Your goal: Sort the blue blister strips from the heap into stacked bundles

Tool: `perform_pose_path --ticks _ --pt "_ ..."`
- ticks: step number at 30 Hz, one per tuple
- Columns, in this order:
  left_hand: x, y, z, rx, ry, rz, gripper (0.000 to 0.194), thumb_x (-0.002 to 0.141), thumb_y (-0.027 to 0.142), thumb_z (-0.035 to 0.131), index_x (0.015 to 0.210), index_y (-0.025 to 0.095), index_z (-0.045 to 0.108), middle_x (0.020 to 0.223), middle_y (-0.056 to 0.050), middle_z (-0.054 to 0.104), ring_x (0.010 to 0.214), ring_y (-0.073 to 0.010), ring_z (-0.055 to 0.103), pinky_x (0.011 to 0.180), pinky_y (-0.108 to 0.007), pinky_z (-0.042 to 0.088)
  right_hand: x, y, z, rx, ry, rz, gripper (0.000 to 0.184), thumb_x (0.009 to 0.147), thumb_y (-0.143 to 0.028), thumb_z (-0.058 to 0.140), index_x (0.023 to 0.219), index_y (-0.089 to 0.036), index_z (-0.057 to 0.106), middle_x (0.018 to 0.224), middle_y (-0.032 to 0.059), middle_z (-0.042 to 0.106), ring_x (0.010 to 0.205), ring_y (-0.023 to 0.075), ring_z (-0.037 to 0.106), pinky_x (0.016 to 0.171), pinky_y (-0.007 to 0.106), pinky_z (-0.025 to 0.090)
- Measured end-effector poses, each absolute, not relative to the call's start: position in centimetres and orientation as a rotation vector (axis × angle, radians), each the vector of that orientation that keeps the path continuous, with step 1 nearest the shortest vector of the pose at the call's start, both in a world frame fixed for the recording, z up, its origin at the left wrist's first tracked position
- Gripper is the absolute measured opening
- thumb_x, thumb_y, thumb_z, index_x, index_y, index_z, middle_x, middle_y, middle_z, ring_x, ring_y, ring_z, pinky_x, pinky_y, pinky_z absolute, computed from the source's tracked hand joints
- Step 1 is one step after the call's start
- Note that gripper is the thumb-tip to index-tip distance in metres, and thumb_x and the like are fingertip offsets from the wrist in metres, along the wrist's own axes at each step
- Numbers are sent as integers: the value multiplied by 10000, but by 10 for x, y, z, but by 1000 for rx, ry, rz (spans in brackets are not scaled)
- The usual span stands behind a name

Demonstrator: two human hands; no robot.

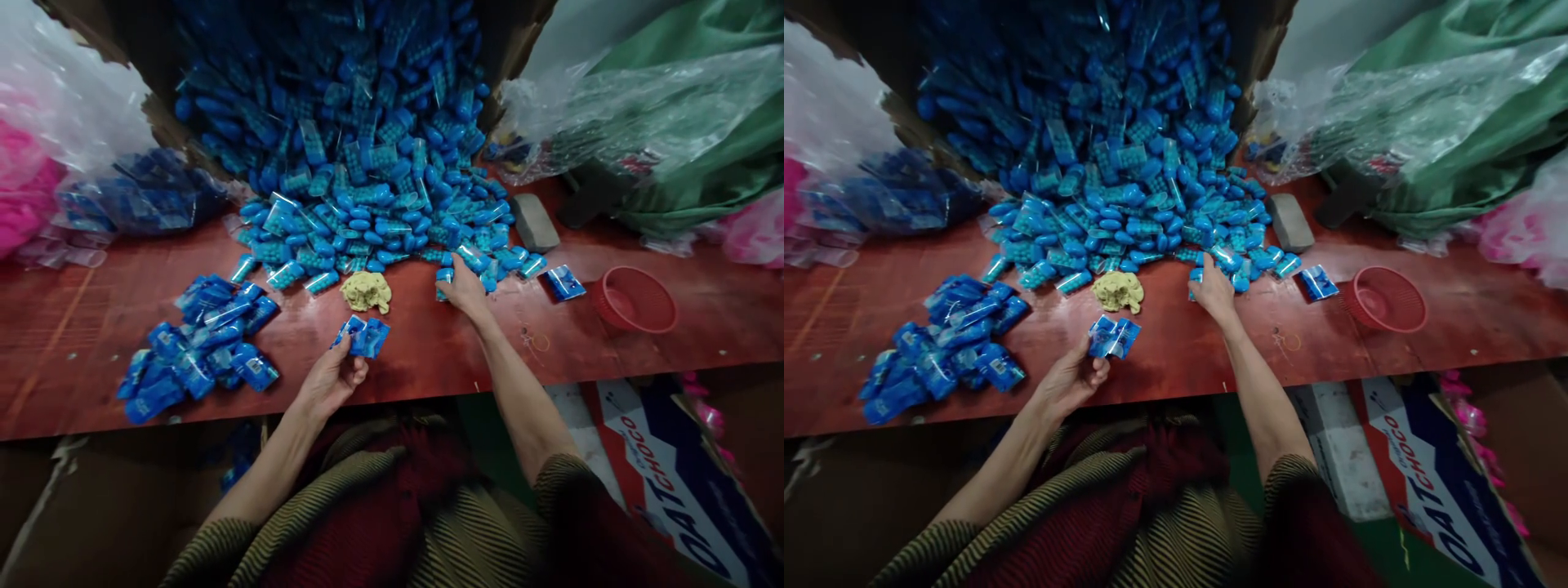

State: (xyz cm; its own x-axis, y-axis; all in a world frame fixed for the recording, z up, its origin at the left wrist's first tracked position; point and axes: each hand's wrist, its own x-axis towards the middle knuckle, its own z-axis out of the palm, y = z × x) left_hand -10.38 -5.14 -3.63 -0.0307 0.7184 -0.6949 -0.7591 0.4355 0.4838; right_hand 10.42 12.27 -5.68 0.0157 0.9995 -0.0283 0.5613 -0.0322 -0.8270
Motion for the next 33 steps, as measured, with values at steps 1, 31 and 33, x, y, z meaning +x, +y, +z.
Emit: perform_pose_path --ticks 1,31,33 --pt "-104 -52 -39 -31 1077 1206 301 704 359 728 694 174 491 470 29 514 402 -76 459 370 -171 333 106 116 -55 -1618 -1614 905 417 643 -93 650 1050 -128 567 824 67 601 877 216 564 754 329 399" --pt "-104 -57 -53 420 1418 1388 369 633 494 708 600 157 561 457 15 559 424 -97 495 413 -205 373 62 0 -25 -1077 -1109 1799 437 722 -324 667 1112 -234 491 751 -45 538 588 89 574 448 224 570" --pt "-106 -58 -53 424 1418 1392 372 630 496 712 598 158 559 456 15 560 427 -99 499 414 -206 375 64 -1 -24 -1046 -1125 1842 463 720 -310 673 1131 -247 468 839 -27 548 660 104 613 498 238 587"
